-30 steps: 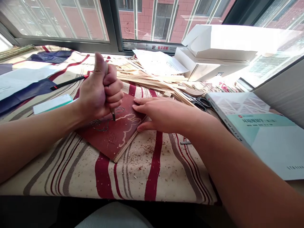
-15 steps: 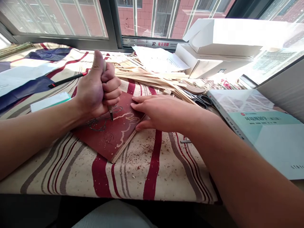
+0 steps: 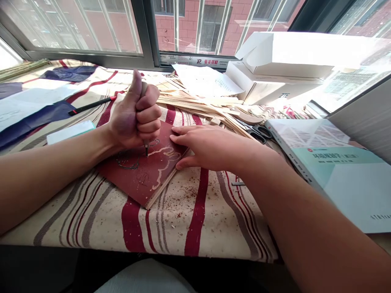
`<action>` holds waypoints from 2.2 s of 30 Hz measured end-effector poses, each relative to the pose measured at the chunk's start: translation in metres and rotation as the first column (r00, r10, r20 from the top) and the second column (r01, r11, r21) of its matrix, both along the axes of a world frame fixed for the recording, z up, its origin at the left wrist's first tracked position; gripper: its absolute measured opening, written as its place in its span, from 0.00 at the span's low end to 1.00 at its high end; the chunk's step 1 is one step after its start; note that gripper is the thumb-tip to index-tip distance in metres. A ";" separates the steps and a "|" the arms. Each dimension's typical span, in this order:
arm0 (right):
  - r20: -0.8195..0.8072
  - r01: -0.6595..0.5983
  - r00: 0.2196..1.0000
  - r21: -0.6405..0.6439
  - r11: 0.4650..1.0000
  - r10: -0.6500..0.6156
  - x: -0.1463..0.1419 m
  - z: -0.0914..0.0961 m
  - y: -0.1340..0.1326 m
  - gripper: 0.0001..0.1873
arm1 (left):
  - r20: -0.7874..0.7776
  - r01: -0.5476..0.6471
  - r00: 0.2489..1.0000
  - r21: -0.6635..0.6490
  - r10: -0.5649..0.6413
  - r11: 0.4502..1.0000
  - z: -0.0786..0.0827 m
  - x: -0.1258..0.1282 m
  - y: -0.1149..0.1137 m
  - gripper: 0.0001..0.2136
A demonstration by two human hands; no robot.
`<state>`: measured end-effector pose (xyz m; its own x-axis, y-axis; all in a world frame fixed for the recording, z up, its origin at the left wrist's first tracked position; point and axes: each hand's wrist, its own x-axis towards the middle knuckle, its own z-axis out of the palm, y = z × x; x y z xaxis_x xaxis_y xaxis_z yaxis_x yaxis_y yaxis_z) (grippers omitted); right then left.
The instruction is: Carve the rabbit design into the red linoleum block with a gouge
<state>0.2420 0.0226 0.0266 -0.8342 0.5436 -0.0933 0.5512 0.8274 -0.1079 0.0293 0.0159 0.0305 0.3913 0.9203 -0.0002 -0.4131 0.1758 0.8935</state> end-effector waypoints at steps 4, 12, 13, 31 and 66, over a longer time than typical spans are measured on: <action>-0.029 -0.019 0.999 -0.018 1.000 0.018 0.000 0.001 -0.002 0.36 | -0.003 -0.042 0.999 -0.001 0.042 0.999 -0.004 -0.001 0.000 0.33; -0.052 -0.135 0.990 -0.071 0.988 0.131 -0.001 -0.001 -0.003 0.52 | -0.083 -0.234 0.967 0.102 0.242 0.967 0.000 0.009 -0.017 0.31; -0.063 -0.159 0.986 -0.071 0.985 0.154 -0.001 -0.003 -0.001 0.51 | -0.089 -0.240 0.964 0.121 0.252 0.963 0.001 0.011 -0.019 0.31; 0.019 -0.072 0.997 0.051 0.996 0.071 -0.020 -0.011 -0.009 0.57 | -0.133 -0.212 0.963 0.155 0.233 0.965 0.007 0.004 -0.013 0.31; -0.038 -0.094 0.995 0.056 0.994 0.097 -0.015 -0.014 -0.006 0.52 | -0.152 -0.481 0.861 0.067 0.485 0.874 -0.001 0.006 -0.003 0.29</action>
